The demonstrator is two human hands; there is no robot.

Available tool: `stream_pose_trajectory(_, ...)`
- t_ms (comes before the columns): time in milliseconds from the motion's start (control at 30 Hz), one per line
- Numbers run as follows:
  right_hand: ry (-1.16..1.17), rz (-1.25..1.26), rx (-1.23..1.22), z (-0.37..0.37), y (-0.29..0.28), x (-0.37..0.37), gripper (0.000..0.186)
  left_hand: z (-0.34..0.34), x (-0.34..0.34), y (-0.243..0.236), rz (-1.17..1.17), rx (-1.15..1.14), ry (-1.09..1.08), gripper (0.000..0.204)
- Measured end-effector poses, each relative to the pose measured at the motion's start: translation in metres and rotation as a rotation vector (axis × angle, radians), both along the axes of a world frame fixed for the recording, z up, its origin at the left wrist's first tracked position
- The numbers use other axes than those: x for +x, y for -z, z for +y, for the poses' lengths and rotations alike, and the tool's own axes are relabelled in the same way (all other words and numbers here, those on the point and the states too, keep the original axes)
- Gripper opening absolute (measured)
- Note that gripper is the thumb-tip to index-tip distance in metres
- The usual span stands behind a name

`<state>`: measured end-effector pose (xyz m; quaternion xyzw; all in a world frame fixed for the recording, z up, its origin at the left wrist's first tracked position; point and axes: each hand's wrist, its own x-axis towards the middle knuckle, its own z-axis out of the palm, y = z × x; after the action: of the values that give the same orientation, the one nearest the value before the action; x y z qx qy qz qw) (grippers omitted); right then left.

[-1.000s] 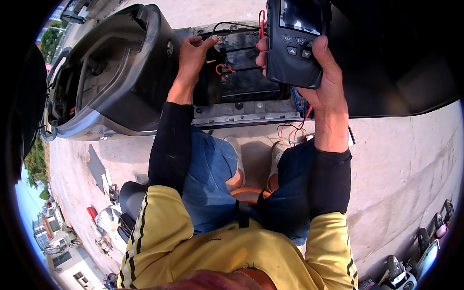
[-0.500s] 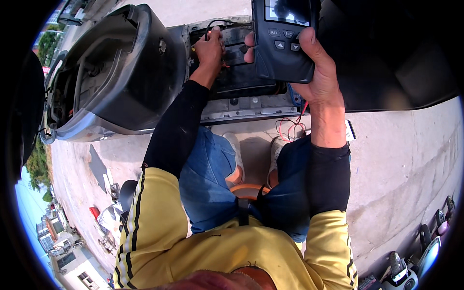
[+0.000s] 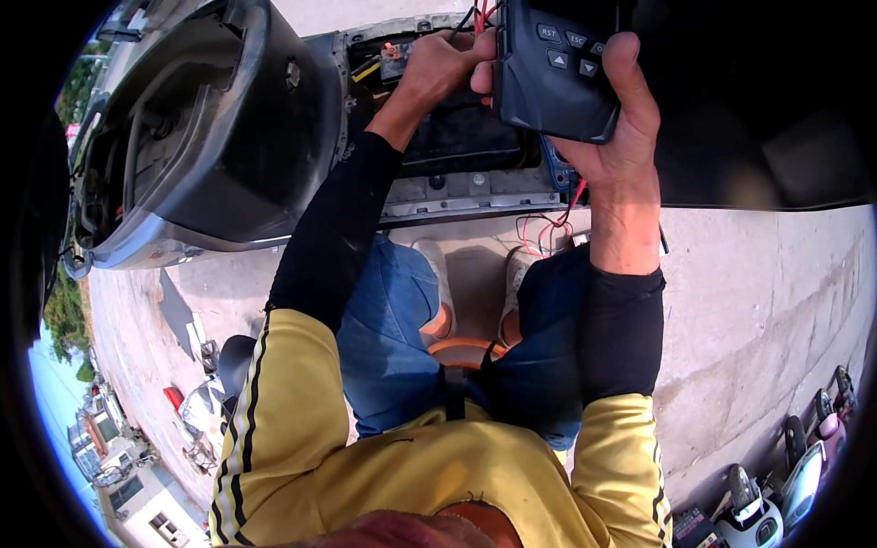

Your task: The person uses a handheld battery tester to check the voltage of a scooter's battery. They connect the tester's probes to the battery terminals, operate the device's buttons, and observe the readings on the screen.

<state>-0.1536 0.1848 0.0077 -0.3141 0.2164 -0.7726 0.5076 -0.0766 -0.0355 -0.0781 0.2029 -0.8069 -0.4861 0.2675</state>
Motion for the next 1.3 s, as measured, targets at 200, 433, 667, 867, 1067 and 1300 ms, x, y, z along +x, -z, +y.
stream_pose_trajectory(200, 0.048, -0.126, 0.008, 0.000, 0.006, 0.005, 0.105, 0.001, -0.005, 0.005, -0.367, -0.311, -0.001, 0.061)
stream_pose_trajectory(433, -0.010, -0.139, 0.008, 0.006, 0.011, -0.002, 0.104, 0.022, -0.004, -0.005, -0.376, -0.433, -0.114, 0.052)
stream_pose_trajectory(667, 0.119, 0.046, -0.041, -0.003, -0.004, 0.008, 0.092, 0.011, -0.008, 0.010, -0.386, -0.479, -0.068, 0.051)
stream_pose_trajectory(867, 0.049, -0.082, -0.136, -0.005, -0.022, 0.017, 0.090, 0.000, -0.006, 0.022, -0.298, -0.525, -0.023, 0.051)
stream_pose_trajectory(1067, 0.050, -0.084, -0.153, -0.007, -0.011, 0.014, 0.090, -0.008, 0.000, 0.019, -0.285, -0.673, 0.086, 0.048)
stream_pose_trajectory(1300, 0.034, -0.137, -0.151, -0.004, -0.018, 0.016, 0.087, -0.017, 0.005, 0.016, -0.266, -0.480, 0.031, 0.052)
